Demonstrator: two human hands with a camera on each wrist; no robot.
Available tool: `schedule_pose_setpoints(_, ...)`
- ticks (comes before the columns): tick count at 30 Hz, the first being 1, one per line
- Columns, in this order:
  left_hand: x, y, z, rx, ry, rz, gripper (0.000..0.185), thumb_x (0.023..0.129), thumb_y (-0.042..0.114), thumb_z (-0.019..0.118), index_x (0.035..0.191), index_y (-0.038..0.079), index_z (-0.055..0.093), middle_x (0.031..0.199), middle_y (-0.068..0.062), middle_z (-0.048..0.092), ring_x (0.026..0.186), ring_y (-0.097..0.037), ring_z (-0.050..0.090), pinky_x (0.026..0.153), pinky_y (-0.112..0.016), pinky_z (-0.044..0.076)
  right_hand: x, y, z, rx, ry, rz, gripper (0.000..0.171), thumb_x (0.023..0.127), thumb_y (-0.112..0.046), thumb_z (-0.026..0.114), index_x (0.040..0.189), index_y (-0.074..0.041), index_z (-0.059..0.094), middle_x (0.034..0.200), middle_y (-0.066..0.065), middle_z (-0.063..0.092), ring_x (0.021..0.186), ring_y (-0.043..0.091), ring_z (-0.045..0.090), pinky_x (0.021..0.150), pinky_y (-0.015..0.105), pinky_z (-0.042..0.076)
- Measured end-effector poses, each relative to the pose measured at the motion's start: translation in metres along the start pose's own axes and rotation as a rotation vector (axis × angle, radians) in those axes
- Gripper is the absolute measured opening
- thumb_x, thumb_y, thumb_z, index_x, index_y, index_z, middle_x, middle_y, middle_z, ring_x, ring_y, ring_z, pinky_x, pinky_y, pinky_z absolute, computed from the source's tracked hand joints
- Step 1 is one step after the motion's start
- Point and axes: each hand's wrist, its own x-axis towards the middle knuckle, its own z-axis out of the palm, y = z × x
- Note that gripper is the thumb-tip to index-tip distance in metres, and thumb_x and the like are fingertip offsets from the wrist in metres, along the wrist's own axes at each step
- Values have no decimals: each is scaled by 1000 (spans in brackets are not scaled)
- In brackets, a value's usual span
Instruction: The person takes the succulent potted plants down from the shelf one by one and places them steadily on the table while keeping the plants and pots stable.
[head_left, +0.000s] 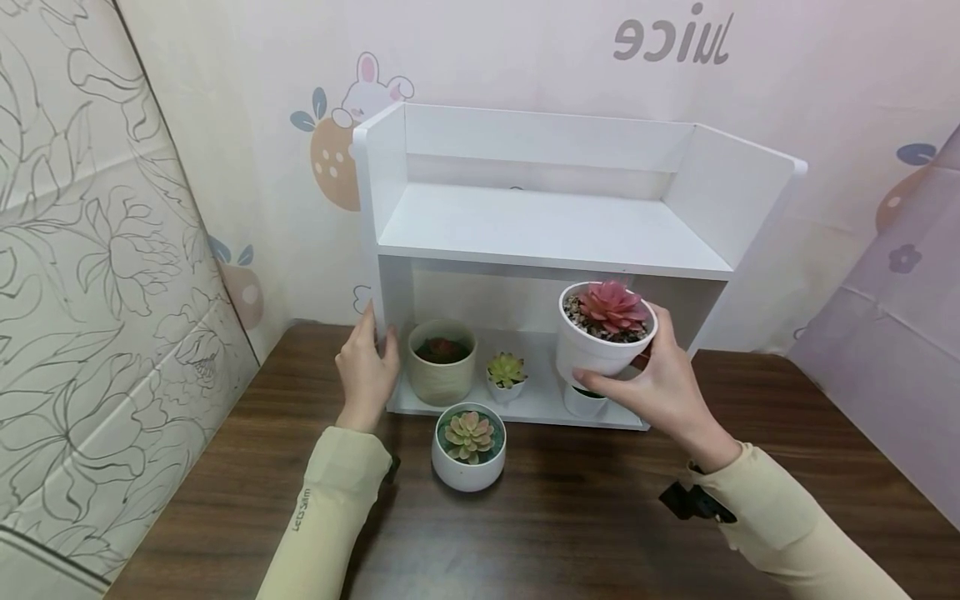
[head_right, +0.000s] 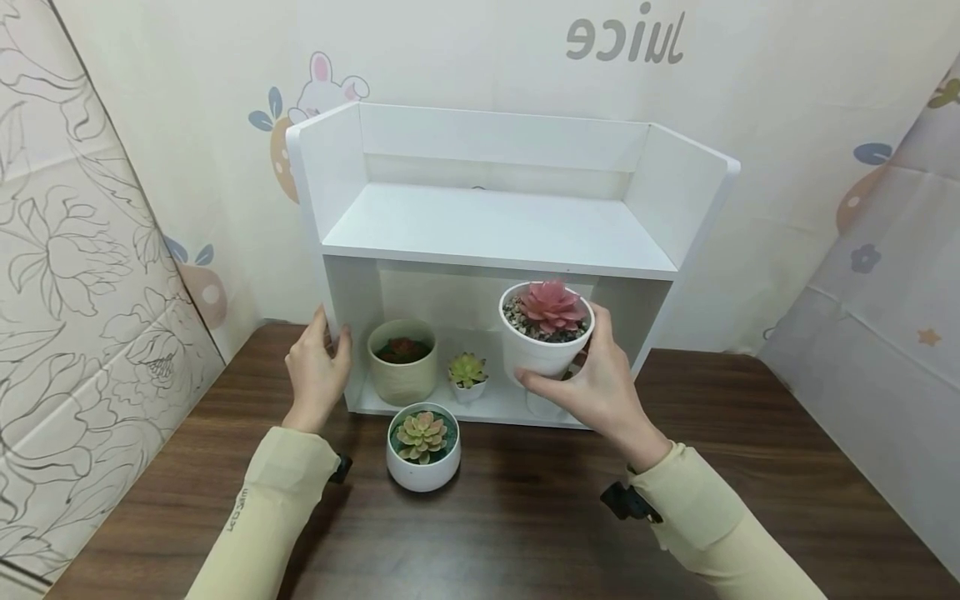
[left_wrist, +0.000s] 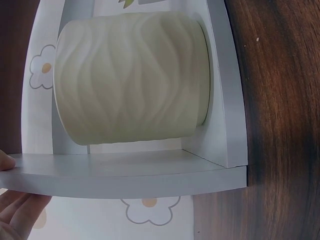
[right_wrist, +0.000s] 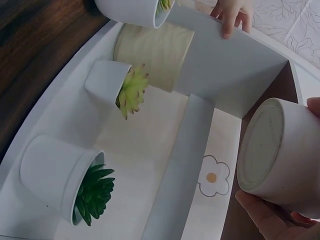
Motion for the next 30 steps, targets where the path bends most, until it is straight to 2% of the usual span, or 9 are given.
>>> schedule_pose_setpoints(6, 0, 1, 0, 4, 0, -5, 48, 92, 8, 60, 135, -6, 48, 124, -29, 59, 105, -43, 63, 83, -55, 51, -4, 3, 5, -21, 1, 3, 99, 63, -20, 90, 141, -7, 30, 128, 12, 54, 112, 24, 54, 80, 13, 41)
schedule_pose_setpoints(10, 0, 1, 0, 6, 0, -8, 47, 92, 8, 60, 135, -7, 48, 124, -29, 59, 106, -43, 63, 83, -56, 51, -6, 6, 9, -33, -3, 20, 98, 63, -22, 90, 140, -8, 31, 127, 11, 54, 112, 25, 54, 85, 28, 42)
schedule_pose_setpoints(13, 0, 1, 0, 7, -3, -12, 48, 92, 8, 60, 135, -6, 48, 125, -29, 59, 107, -43, 63, 84, -55, 51, -7, 7, 11, -24, -18, 28, 99, 64, -23, 90, 141, -8, 30, 128, 11, 54, 113, 25, 53, 86, 34, 43)
schedule_pose_setpoints(19, 0, 1, 0, 2, 4, -1, 47, 92, 8, 60, 136, -6, 48, 123, -29, 60, 105, -43, 64, 82, -56, 52, -11, 10, 14, -17, -43, 28, 100, 64, -24, 89, 141, -7, 28, 129, 11, 53, 113, 25, 54, 84, 24, 44)
schedule_pose_setpoints(26, 0, 0, 1, -1, 20, 15, 47, 92, 8, 60, 135, -5, 49, 122, -28, 61, 102, -43, 65, 79, -55, 52, -13, 13, 18, -1, -44, 15, 100, 63, -22, 90, 140, -6, 29, 128, 12, 54, 113, 26, 54, 88, 44, 43)
schedule_pose_setpoints(30, 0, 0, 1, 1, 20, 12, 47, 92, 7, 60, 135, -5, 49, 122, -28, 61, 102, -42, 65, 79, -55, 53, -15, 15, 20, 3, -47, 4, 100, 62, -21, 91, 140, -5, 29, 128, 11, 54, 113, 24, 54, 90, 45, 42)
